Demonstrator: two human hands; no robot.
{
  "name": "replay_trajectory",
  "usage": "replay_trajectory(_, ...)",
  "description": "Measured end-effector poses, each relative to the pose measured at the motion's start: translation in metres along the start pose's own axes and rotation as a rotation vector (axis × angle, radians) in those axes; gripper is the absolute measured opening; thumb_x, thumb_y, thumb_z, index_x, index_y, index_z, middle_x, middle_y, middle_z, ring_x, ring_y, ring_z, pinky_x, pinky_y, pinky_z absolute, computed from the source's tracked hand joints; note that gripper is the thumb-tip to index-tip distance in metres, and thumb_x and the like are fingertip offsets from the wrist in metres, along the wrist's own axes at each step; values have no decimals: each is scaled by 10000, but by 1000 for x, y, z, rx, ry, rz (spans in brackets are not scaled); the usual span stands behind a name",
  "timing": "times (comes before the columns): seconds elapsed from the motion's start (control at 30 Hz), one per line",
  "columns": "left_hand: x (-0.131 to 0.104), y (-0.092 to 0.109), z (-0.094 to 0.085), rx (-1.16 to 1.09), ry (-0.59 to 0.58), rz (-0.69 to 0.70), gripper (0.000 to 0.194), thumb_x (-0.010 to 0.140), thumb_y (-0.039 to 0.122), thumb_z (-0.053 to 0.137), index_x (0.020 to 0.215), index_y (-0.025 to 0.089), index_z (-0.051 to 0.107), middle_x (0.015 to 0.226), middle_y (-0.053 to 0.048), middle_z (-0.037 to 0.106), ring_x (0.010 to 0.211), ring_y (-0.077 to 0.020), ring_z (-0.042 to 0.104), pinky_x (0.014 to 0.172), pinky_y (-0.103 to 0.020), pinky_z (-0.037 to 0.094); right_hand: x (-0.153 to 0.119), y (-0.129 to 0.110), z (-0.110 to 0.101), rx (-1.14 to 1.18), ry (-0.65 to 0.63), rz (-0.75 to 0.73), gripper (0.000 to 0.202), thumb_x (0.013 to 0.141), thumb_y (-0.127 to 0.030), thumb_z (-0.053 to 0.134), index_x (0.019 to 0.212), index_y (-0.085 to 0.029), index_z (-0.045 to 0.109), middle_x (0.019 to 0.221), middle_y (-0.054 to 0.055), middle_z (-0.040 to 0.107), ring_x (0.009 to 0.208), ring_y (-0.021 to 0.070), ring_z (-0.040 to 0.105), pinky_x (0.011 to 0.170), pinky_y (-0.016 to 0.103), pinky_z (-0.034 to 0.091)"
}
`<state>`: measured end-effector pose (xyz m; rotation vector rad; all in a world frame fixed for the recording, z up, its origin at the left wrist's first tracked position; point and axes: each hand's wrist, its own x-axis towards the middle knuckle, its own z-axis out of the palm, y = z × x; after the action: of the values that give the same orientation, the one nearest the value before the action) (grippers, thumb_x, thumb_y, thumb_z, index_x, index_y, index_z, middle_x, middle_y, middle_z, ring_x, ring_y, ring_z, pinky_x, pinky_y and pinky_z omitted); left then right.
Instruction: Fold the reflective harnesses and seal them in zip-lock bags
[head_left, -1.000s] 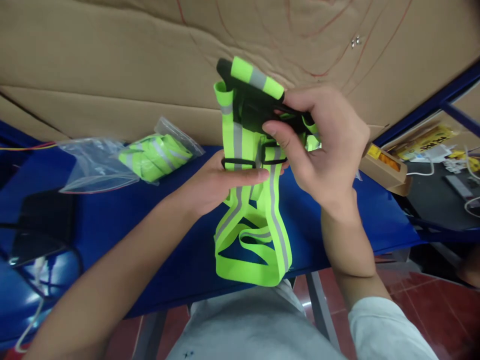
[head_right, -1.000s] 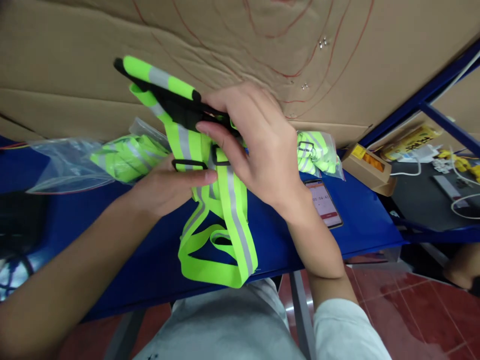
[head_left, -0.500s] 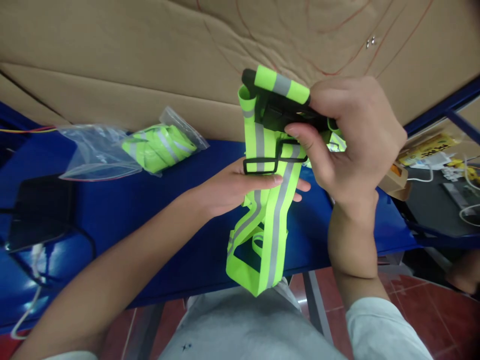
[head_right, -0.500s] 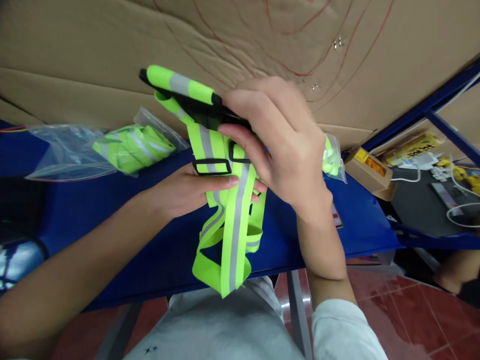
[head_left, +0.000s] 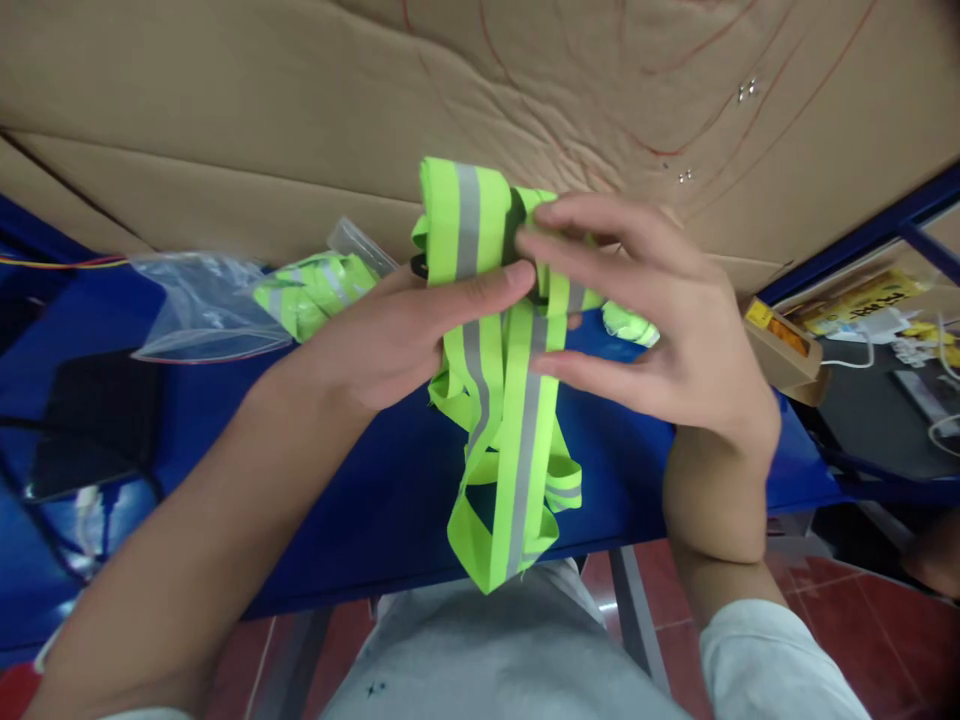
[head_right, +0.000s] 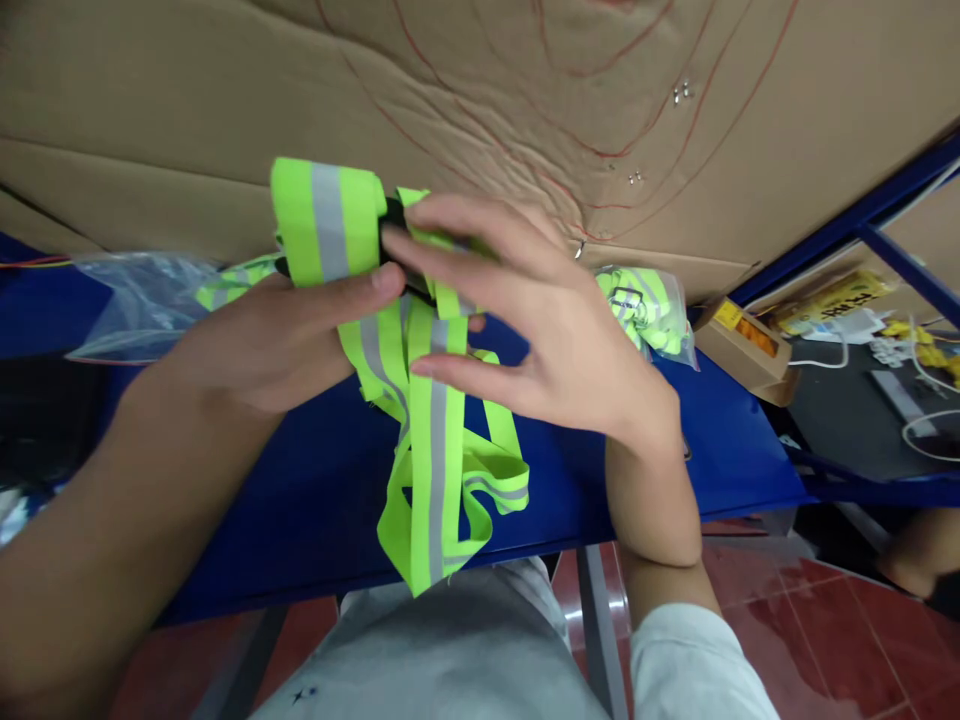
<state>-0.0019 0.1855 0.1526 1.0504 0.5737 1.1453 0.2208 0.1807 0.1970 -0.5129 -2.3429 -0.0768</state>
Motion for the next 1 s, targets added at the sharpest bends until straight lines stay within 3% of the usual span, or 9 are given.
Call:
replay_trajectory(0.13, 2, 1, 0, 49, -125, -41, 341, 920, 210, 774, 1247, 128, 727, 1182, -85, 808, 1294, -393, 696, 1103, -619, 564, -4, 15, -3, 379, 152, 276, 704, 910, -598, 762, 1529, -359, 527, 1508, 34, 575, 1405, 294, 582, 1140, 440, 559)
replay_trajectory(0.2, 1, -2, 2, 52, -154, -35, 367, 872, 179, 816, 1223, 115, 732, 1145, -90, 816, 1255, -391, 718, 1099, -631, 564, -6, 22, 5, 505, 62, 382, 625, 885, -595, 793, 1408, -298, 624, 1362, 49, 666, 1227, 260, 680, 1013, 409, 631)
replay_trajectory(0.27, 1, -6, 3, 45, -159, -48, 370, 849, 177, 837, 1199, 112, 734, 1107, -84, 822, 1222, -389, 735, 1093, -647, 563, -8, 25, 16, 614, -49, 493, 448, 917, -584, 764, 1195, -238, 704, 1066, 21, 739, 908, 195, 735, 793, 347, 676)
replay_trajectory(0.33, 2, -11, 6, 3, -150, -83, 359, 861, 183, 820, 1202, 115, 731, 1086, -75, 825, 1184, -376, 755, 1095, -650, 561, -7, 23, 27, 621, -50, 574, 377, 971, -588, 691, 1064, -224, 710, 861, -17, 707, 742, 163, 712, 677, 317, 666)
replay_trajectory(0.37, 4, -12, 7, -30, -140, -97, 369, 871, 178, 804, 1226, 120, 722, 1094, -70, 825, 1177, -367, 760, 1105, -647, 556, -5, 22, 31, 587, -9, 584, 364, 989, -584, 666, 1061, -230, 707, 844, -23, 700, 757, 170, 722, 696, 327, 672)
replay_trajectory(0.53, 10, -20, 14, -230, -88, -70, 471, 858, 119, 755, 1321, 183, 694, 1183, -40, 816, 1267, -307, 723, 1161, -516, 552, 2, 15, 35, 356, 215, 366, 160, 984, -348, 730, 1111, -251, 722, 1110, 5, 779, 1087, 222, 748, 1014, 378, 638)
replay_trajectory(0.67, 7, -23, 14, -206, -203, -177, 402, 807, 212, 846, 1199, 185, 764, 1167, -58, 823, 1214, -348, 745, 1082, -519, 607, 1, 15, 29, 273, 279, 131, 304, 984, -202, 712, 1278, -280, 721, 1356, -21, 747, 1307, 215, 681, 1194, 369, 529)
replay_trajectory(0.83, 0, -16, 9, 43, -237, -114, 374, 794, 141, 877, 1157, 166, 790, 1146, -68, 828, 1119, -337, 781, 1031, -530, 626, -7, 16, 20, 167, 246, 73, 425, 1006, -281, 674, 1422, -362, 659, 1430, -55, 704, 1370, 255, 652, 1210, 419, 529)
replay_trajectory(1.0, -2, -6, 5, 4, -261, -135, 312, 815, 183, 841, 1121, 158, 784, 1031, -40, 830, 1016, -328, 801, 921, -528, 657, -12, 12, 17, 21, 195, 105, 392, 1063, -444, 552, 1435, -394, 664, 1427, -7, 696, 1346, 286, 659, 1170, 421, 557)
